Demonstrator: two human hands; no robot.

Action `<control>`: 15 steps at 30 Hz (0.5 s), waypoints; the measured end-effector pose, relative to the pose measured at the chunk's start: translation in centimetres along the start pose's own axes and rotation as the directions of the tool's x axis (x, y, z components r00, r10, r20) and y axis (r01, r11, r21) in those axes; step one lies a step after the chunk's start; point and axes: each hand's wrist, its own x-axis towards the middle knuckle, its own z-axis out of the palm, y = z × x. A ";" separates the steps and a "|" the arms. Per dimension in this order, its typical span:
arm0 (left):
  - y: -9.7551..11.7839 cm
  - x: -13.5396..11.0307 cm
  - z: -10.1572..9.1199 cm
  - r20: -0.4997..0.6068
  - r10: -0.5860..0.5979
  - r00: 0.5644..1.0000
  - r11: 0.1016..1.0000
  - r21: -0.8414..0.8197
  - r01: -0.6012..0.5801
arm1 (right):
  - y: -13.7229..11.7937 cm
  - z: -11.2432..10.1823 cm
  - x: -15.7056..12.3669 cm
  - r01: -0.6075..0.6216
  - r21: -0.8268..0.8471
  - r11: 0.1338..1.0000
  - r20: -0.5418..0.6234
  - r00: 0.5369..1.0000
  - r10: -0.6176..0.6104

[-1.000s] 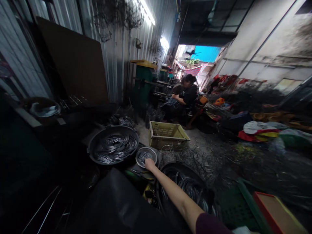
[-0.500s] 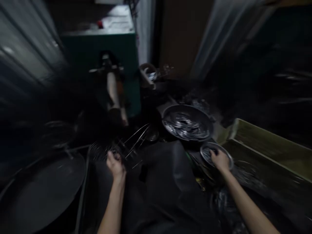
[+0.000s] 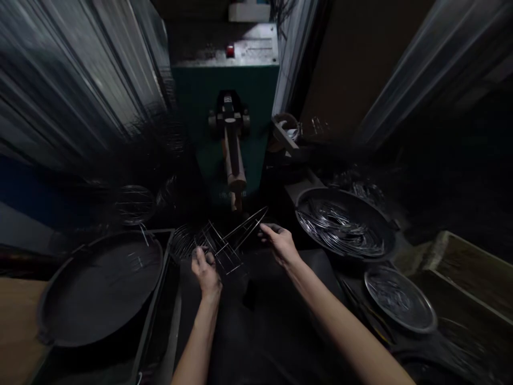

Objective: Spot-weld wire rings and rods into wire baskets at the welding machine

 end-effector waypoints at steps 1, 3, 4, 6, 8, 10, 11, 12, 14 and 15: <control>0.1 0.3 -0.2 -0.001 -0.004 1.000 1.000 0.025 0.004 | 0.0 0.8 0.0 -0.027 0.050 0.998 0.020 0.999 0.026; 0.2 1.2 -0.7 0.005 0.008 1.000 0.997 0.079 -0.008 | -0.2 2.0 -0.1 -0.078 0.117 0.990 0.049 0.996 0.073; 0.3 1.7 -1.0 0.012 0.023 1.000 0.994 0.104 -0.024 | -0.2 2.4 -0.3 -0.096 0.133 0.986 0.054 0.994 0.090; 0.5 2.7 -1.5 0.024 0.059 0.998 0.988 0.142 -0.062 | -0.4 3.1 -0.6 -0.126 0.145 0.981 0.052 0.991 0.120; 0.7 3.7 -1.9 0.043 0.083 0.996 0.983 0.163 -0.089 | -0.5 3.6 -0.9 -0.162 0.158 0.974 0.043 0.987 0.157; 0.9 4.5 -2.1 0.055 0.082 0.995 0.981 0.169 -0.091 | -0.6 4.0 -0.9 -0.200 0.179 0.963 0.036 0.980 0.197; 1.0 4.7 -2.1 0.058 0.080 0.995 0.982 0.169 -0.088 | -0.6 4.2 -0.9 -0.216 0.191 0.957 0.035 0.976 0.214; 1.0 5.0 -2.1 0.062 0.075 0.995 0.981 0.175 -0.085 | -0.7 4.4 -0.9 -0.228 0.203 0.952 0.036 0.974 0.226; 1.2 5.3 -2.0 0.065 0.067 0.996 0.979 0.190 -0.079 | -0.8 4.7 -0.8 -0.240 0.220 0.945 0.037 0.971 0.238; 1.3 5.4 -1.9 0.066 0.067 0.996 0.977 0.197 -0.078 | -0.9 4.9 -0.8 -0.242 0.225 0.944 0.035 0.970 0.241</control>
